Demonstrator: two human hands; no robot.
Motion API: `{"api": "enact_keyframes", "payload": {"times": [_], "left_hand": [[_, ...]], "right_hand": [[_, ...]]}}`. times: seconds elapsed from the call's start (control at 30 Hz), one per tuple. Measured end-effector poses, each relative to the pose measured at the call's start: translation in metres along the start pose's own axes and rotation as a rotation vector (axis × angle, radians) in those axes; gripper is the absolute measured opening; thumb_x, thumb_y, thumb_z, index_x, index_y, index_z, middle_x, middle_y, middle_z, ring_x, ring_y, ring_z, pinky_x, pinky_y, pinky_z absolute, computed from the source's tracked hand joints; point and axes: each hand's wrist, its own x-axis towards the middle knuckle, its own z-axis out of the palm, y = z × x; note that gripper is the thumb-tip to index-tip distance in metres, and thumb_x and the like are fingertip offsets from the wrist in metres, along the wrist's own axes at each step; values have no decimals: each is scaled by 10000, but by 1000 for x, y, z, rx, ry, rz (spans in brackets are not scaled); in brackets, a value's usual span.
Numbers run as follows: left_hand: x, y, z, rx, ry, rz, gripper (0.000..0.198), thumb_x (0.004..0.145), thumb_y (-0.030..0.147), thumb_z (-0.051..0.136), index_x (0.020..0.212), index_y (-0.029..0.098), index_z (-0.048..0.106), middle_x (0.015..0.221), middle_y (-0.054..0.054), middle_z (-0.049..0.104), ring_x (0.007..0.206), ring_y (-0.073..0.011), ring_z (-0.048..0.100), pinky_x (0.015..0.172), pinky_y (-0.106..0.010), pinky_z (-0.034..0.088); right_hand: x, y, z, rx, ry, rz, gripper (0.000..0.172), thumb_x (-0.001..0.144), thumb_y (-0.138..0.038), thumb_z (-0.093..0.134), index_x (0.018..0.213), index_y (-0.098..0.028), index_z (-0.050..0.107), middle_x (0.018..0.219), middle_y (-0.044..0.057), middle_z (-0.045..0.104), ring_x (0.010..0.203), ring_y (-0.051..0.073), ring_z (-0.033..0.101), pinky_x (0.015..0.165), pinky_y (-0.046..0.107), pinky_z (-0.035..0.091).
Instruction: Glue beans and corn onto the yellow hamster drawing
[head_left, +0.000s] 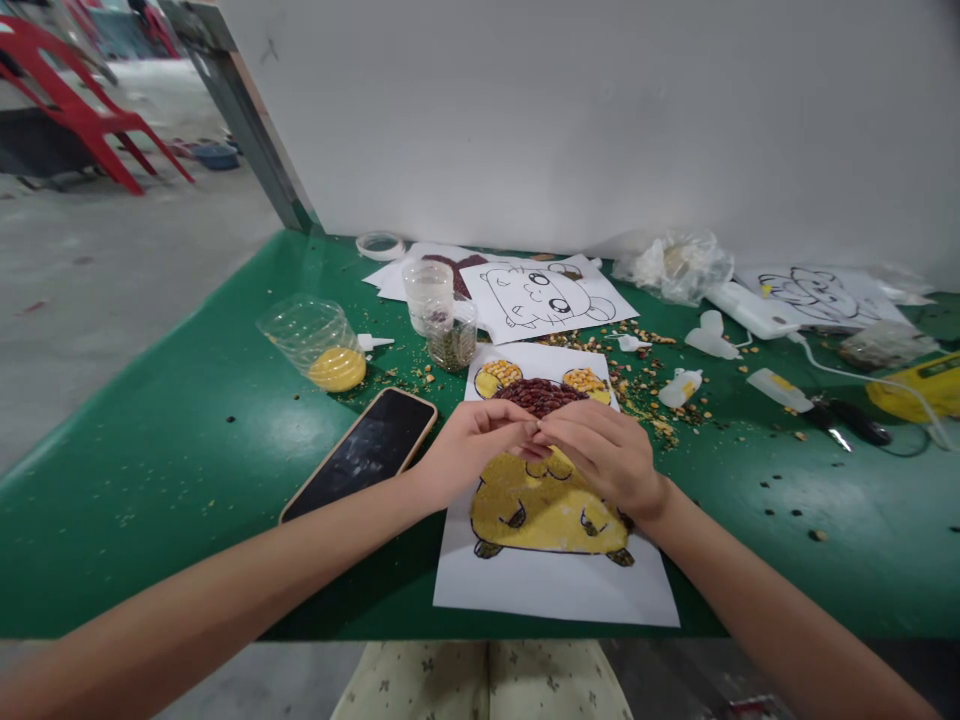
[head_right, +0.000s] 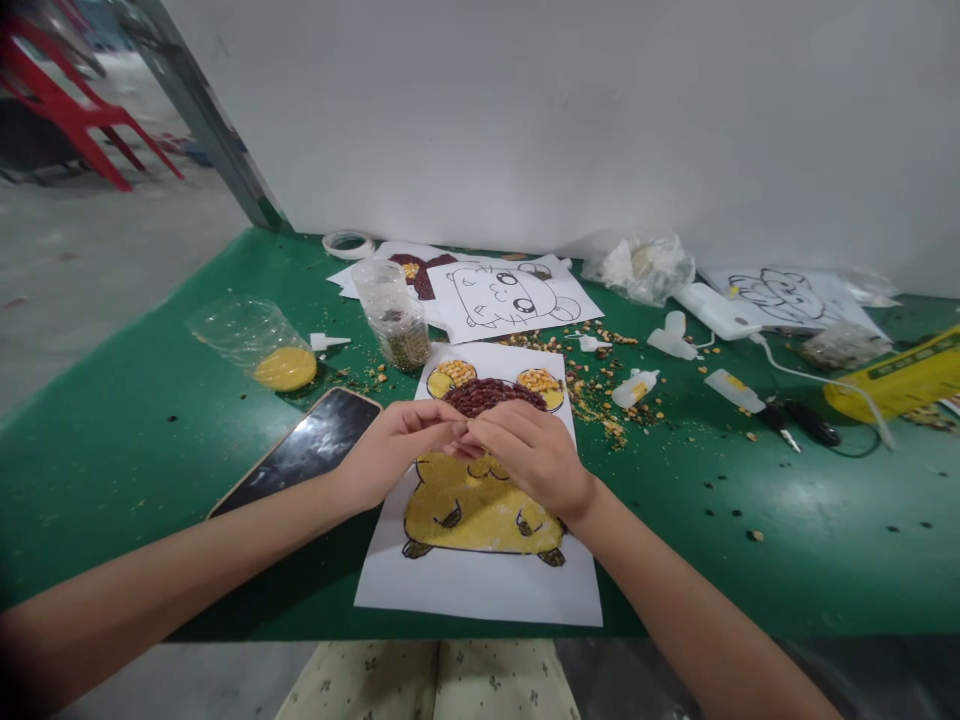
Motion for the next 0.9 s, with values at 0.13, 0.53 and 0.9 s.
{"api": "enact_keyframes", "payload": {"times": [0.13, 0.53, 0.9], "left_hand": [[0, 0, 1, -29, -6, -1, 109, 753, 196, 632, 751, 89, 647, 704, -41, 689, 653, -119, 651, 692, -233, 517], [-1, -2, 1, -50, -16, 11, 147, 741, 249, 658, 752, 102, 658, 723, -43, 689, 674, -130, 651, 719, -265, 514], [-2, 2, 4, -10, -7, 40, 137, 768, 236, 637, 755, 102, 660, 725, -25, 686, 681, -109, 643, 709, -223, 508]], "right_hand": [[0, 0, 1, 6, 9, 10, 195, 820, -100, 539, 997, -170, 581, 846, 61, 660, 820, 157, 598, 730, 302, 509], [6, -5, -2, 17, 38, 17, 164, 816, -102, 545, 961, -167, 587, 824, 58, 663, 806, 157, 605, 721, 294, 509], [5, -7, 0, 66, 105, 95, 176, 824, -115, 553, 975, -200, 583, 836, 38, 664, 766, 138, 605, 688, 276, 507]]}}
